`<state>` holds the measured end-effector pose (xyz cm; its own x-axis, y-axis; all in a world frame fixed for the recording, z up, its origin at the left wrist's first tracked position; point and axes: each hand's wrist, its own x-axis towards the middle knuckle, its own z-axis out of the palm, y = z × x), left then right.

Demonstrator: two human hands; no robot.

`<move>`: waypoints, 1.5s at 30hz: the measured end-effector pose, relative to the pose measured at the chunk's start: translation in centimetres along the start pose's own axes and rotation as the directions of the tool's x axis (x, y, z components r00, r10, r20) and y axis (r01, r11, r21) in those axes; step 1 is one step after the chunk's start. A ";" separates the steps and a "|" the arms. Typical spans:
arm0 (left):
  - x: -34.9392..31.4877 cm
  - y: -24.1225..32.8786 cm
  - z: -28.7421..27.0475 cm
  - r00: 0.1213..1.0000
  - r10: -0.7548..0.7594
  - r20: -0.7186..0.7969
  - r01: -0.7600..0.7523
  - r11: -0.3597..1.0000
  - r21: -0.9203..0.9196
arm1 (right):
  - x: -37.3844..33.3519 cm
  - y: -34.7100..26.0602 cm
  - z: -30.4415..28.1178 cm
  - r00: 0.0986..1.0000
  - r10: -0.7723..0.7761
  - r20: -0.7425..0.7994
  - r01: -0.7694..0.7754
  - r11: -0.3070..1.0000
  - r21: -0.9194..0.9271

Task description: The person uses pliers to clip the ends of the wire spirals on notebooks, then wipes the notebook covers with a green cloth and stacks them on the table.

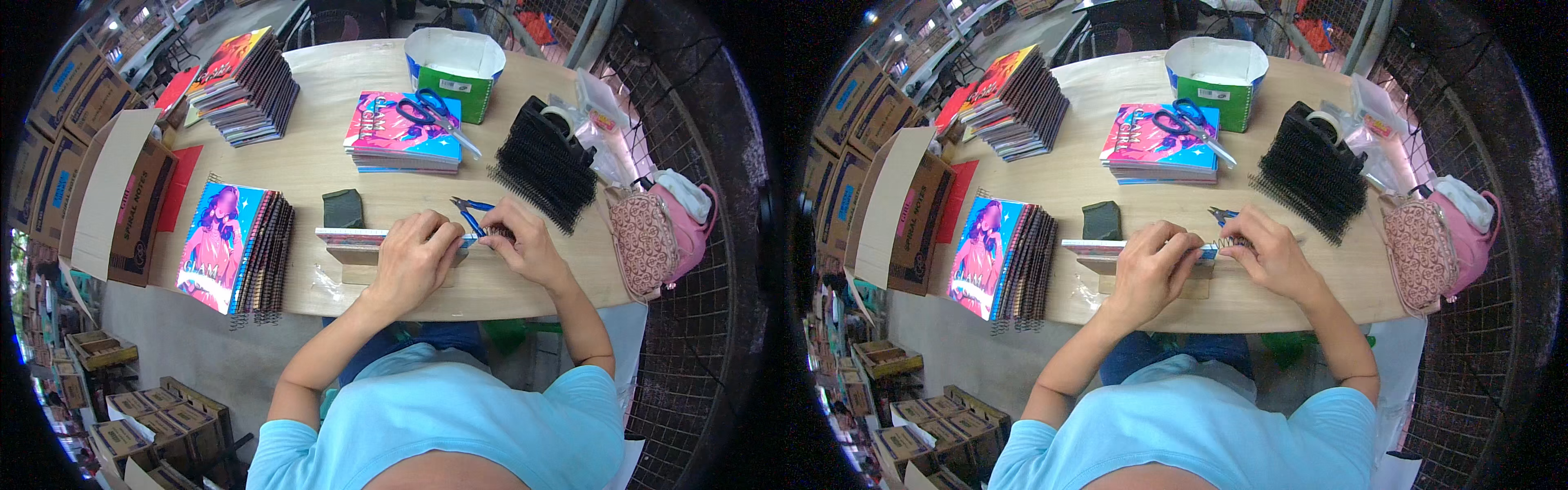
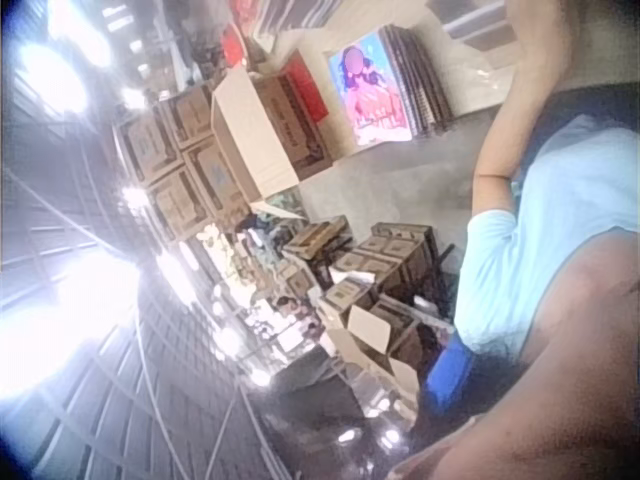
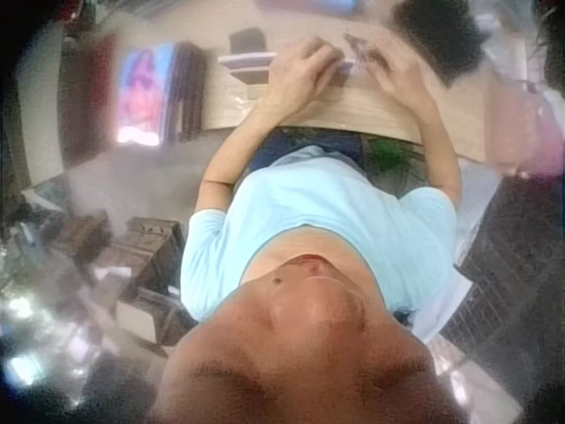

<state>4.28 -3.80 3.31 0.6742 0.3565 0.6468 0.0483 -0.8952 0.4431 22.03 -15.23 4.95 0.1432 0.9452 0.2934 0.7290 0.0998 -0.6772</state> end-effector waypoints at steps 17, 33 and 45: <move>-1.7 0.0 0.6 0.993 0.108 0.057 -0.115 0.981 0.154 | 14.2 1.1 8.7 0.816 -0.206 0.540 0.319 0.940 -0.123; -0.9 0.9 -1.6 0.996 -0.061 -0.069 0.071 0.984 0.162 | 7.9 5.9 -2.7 0.837 -0.147 0.527 -0.056 0.936 0.348; -1.7 -1.0 -2.9 0.997 -0.073 -0.007 0.074 0.986 0.147 | 6.1 4.2 -0.9 0.826 -0.058 0.561 -0.077 0.974 0.214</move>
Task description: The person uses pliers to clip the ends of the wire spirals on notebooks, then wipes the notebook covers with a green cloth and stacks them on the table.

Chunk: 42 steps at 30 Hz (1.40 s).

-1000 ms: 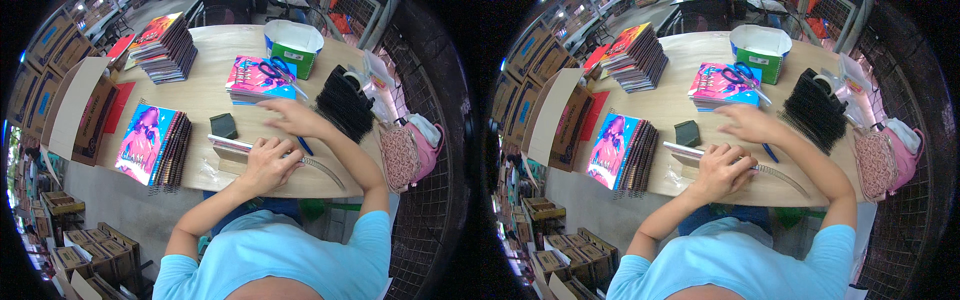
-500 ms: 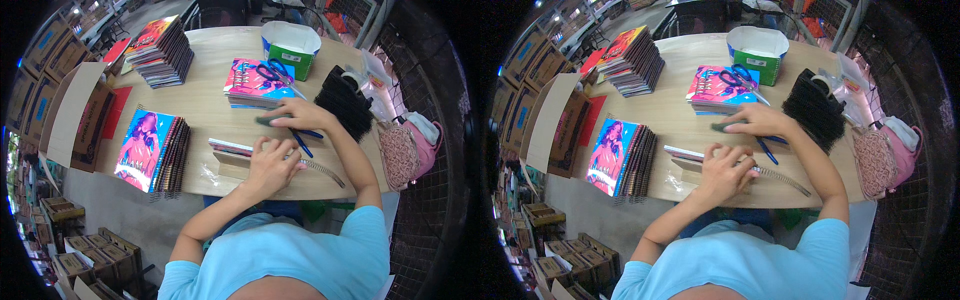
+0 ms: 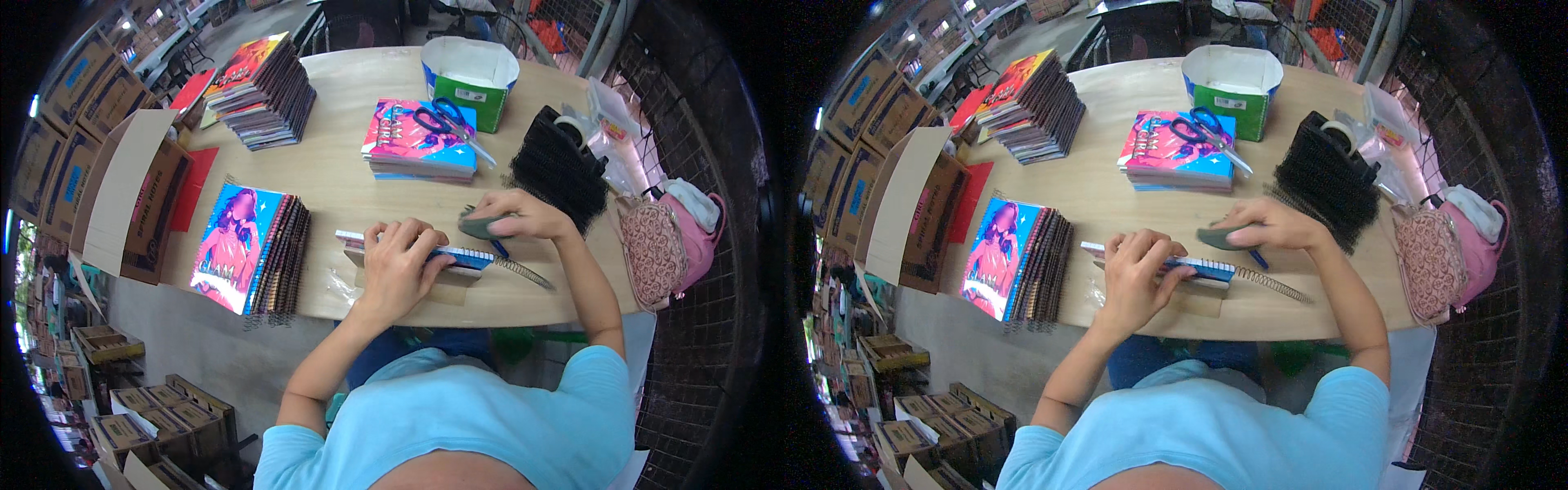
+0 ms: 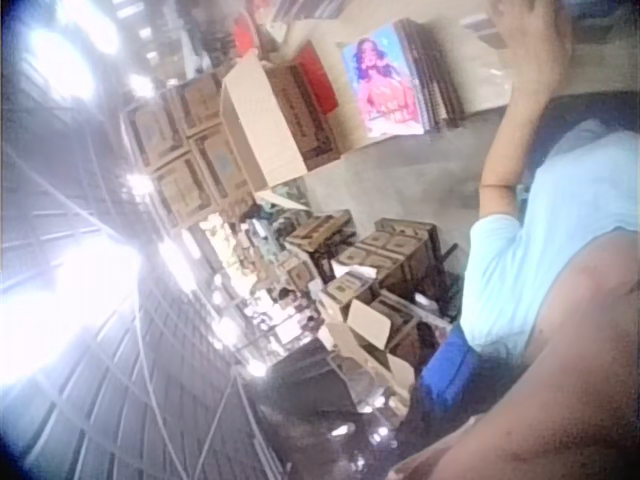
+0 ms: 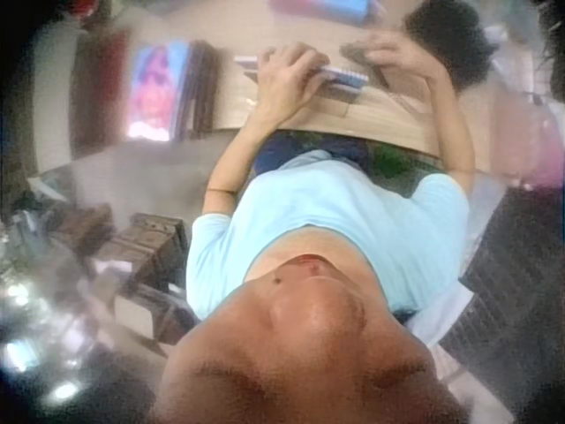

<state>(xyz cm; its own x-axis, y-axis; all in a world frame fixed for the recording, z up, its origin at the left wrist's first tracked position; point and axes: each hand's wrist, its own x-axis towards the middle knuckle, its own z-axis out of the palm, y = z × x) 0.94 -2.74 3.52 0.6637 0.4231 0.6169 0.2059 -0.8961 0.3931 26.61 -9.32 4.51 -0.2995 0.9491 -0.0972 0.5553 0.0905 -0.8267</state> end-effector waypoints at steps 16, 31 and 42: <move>-1.9 -2.8 -1.6 0.957 -0.240 -0.163 0.247 0.969 0.023 | 3.4 -2.3 0.9 0.998 0.062 0.023 -0.058 0.987 -0.148; -2.6 -3.6 -2.4 0.937 -0.309 -0.162 0.286 0.947 -0.147 | 6.5 -1.6 1.7 0.998 -0.061 -0.017 0.059 0.994 -0.095; -3.7 -5.9 -3.2 0.925 -0.352 -0.147 0.295 0.904 -0.310 | 8.8 -3.8 2.5 0.998 -0.002 -0.066 -0.031 0.870 -0.492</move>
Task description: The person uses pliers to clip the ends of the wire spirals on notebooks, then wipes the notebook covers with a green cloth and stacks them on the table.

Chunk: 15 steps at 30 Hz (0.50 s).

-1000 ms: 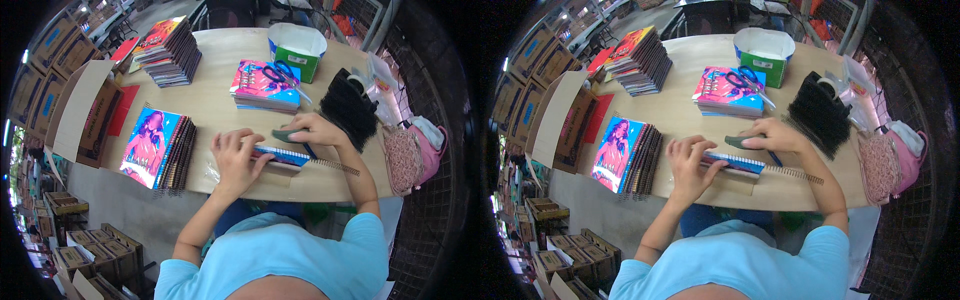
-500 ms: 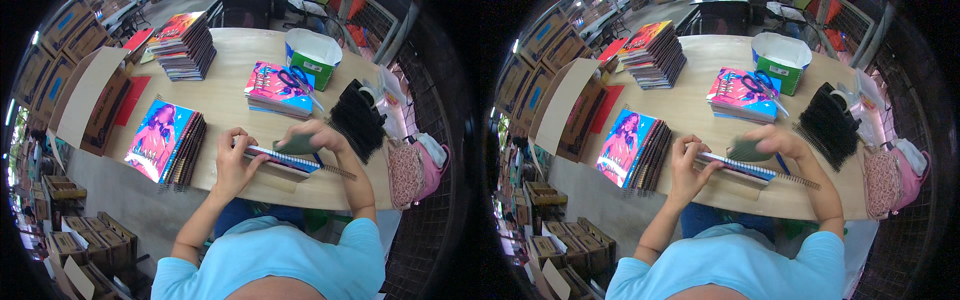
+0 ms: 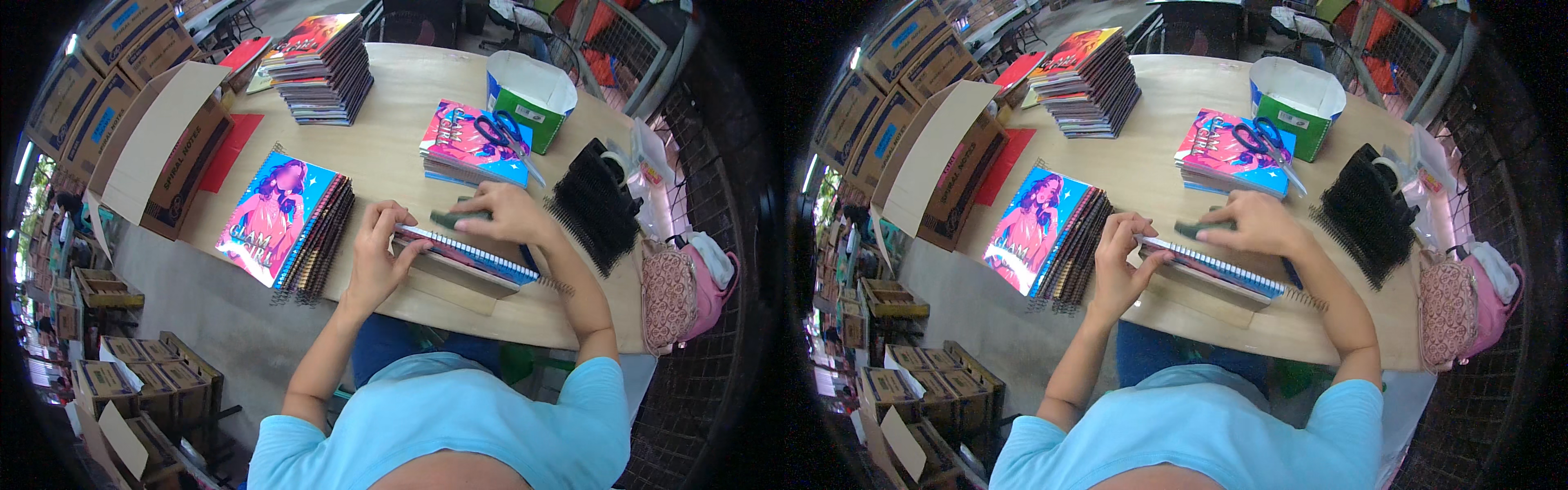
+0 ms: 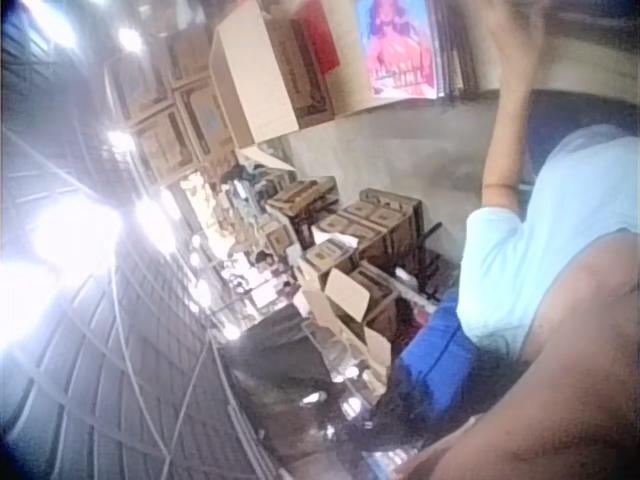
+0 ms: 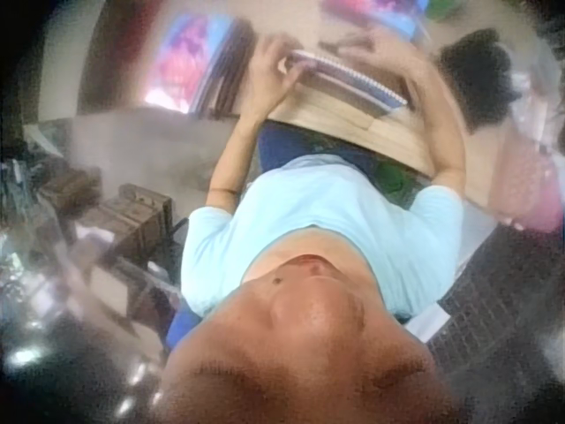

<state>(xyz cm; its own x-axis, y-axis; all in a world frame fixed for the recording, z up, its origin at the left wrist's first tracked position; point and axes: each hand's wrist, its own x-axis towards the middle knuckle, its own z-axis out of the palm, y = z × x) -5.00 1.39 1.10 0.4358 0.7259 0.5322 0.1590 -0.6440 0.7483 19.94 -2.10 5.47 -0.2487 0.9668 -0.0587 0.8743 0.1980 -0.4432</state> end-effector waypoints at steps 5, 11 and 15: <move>0.5 -0.7 -0.9 1.000 -0.015 0.025 0.015 1.000 0.013 | 0.9 -0.1 0.3 0.980 -0.196 0.027 0.190 0.970 0.151; 0.3 -1.2 -1.1 0.993 -0.122 -0.007 0.120 0.986 -0.119 | 2.5 0.8 1.2 0.969 -0.248 0.006 0.202 0.804 0.560; 0.5 -1.4 -1.1 0.978 -0.209 -0.010 0.202 0.958 -0.201 | 3.6 0.9 0.8 0.986 -0.160 0.038 0.110 0.816 0.567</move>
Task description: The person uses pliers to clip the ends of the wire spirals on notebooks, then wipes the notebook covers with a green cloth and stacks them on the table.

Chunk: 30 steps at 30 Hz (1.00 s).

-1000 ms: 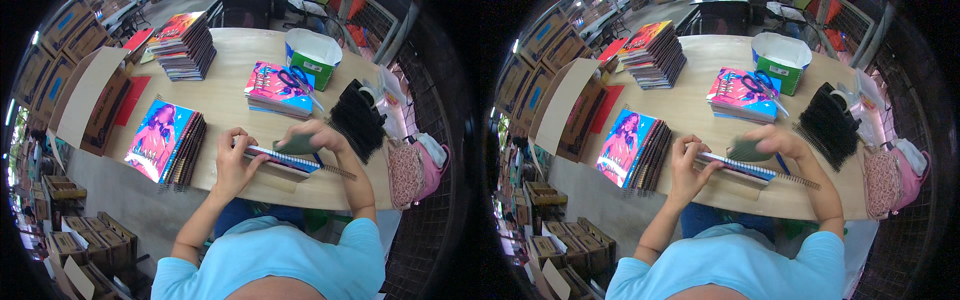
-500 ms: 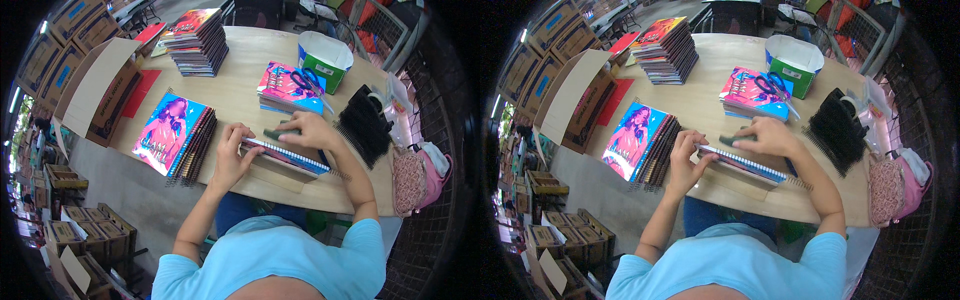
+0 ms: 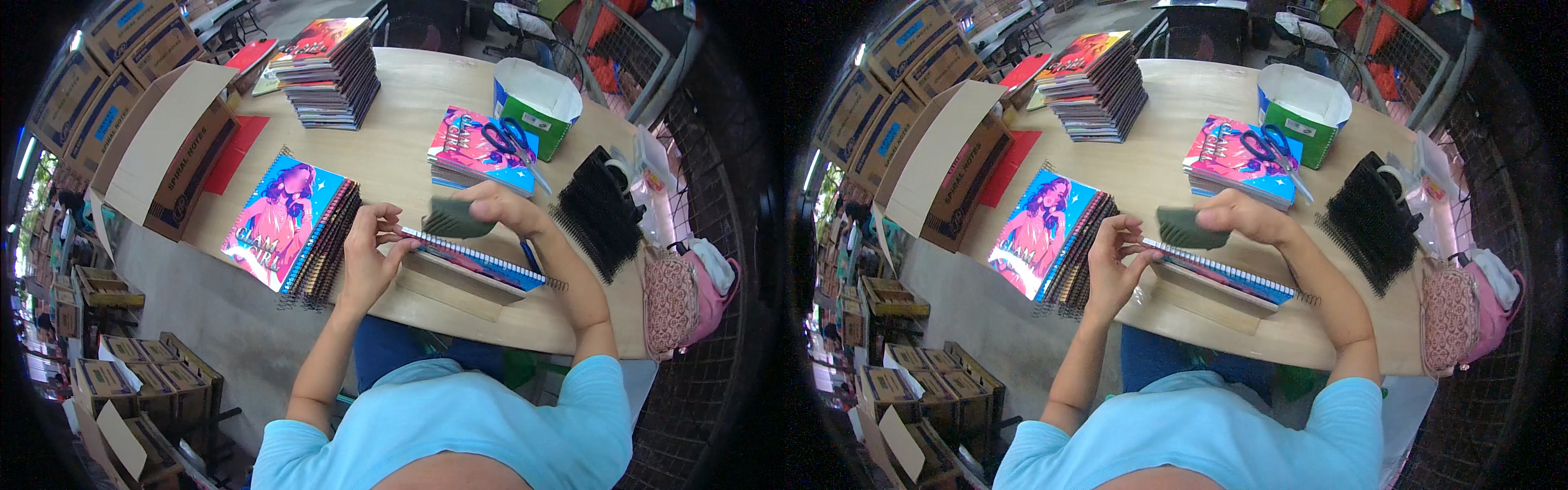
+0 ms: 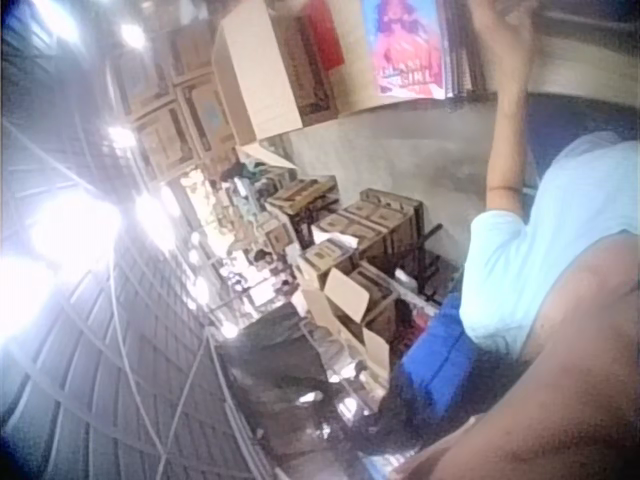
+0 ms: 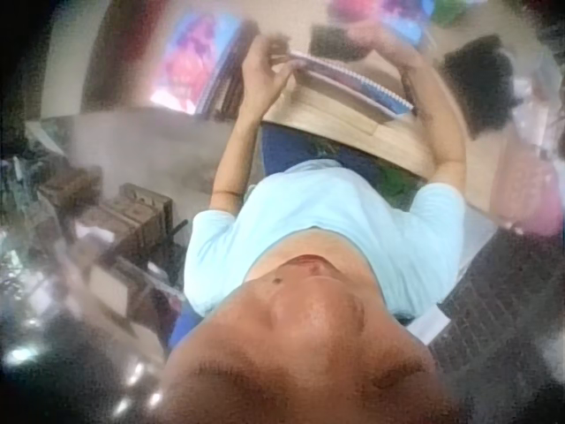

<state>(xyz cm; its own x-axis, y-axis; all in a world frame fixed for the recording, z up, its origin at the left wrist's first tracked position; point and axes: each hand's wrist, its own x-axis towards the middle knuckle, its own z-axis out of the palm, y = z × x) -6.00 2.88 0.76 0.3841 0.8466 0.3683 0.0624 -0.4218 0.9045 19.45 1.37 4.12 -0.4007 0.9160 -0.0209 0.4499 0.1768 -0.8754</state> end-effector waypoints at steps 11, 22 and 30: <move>0.5 -2.7 0.2 0.990 -0.036 0.138 0.075 0.955 -0.288 | -7.5 6.3 4.2 0.784 -0.049 -0.619 -0.308 0.835 -0.455; 0.6 -3.8 1.0 0.985 -0.091 0.150 0.156 0.846 -0.510 | -7.8 -1.4 0.6 0.730 -0.426 -0.535 -0.016 0.771 -0.637; 0.8 -4.4 0.8 0.982 -0.090 0.163 0.165 0.832 -0.531 | 1.2 -11.6 -0.1 0.691 -0.589 0.419 0.451 -0.102 -0.887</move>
<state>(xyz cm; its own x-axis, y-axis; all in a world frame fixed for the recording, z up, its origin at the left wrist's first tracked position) -5.23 5.18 -3.07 0.5222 0.8169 0.2451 -0.3736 -0.0392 0.9268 13.86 0.49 14.26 -0.8762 0.3780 0.2990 0.4815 0.7143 0.5079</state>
